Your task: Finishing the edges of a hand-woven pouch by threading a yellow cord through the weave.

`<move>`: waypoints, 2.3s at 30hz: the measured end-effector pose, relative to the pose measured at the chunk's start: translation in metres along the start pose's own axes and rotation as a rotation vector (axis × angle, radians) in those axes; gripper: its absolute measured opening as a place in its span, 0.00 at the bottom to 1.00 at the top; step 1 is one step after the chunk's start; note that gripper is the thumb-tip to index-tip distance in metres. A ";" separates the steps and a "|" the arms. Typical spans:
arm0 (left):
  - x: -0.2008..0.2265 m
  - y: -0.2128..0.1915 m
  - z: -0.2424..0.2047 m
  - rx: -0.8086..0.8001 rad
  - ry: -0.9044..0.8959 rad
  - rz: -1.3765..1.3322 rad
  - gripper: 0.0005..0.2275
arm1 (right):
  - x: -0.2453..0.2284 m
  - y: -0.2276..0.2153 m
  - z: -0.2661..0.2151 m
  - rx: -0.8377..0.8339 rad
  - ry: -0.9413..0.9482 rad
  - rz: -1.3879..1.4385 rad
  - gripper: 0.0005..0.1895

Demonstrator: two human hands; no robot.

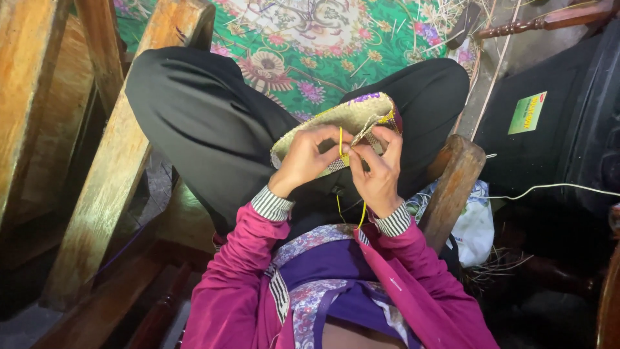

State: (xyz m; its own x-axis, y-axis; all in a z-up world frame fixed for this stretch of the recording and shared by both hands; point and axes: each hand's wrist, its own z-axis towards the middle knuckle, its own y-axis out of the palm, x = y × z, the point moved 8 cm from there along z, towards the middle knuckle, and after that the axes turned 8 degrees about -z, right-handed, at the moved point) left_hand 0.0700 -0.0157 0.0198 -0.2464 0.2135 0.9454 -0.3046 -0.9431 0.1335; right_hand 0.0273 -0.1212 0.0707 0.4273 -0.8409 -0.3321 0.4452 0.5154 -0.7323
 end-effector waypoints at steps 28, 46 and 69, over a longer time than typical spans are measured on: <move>0.047 0.024 0.005 0.024 0.270 0.531 0.02 | 0.021 -0.001 0.002 -0.001 0.108 0.016 0.01; -0.003 -0.011 -0.002 0.105 0.078 0.382 0.02 | 0.004 0.021 0.007 0.037 -0.060 -0.027 0.04; -0.018 -0.021 0.002 0.069 0.143 -0.015 0.10 | -0.017 0.018 0.014 0.033 -0.225 -0.115 0.04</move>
State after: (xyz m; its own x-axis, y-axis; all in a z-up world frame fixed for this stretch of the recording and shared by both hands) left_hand 0.0825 -0.0003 0.0001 -0.3718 0.2575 0.8919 -0.2465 -0.9536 0.1726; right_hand 0.0396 -0.0949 0.0714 0.5352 -0.8383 -0.1042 0.5251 0.4268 -0.7363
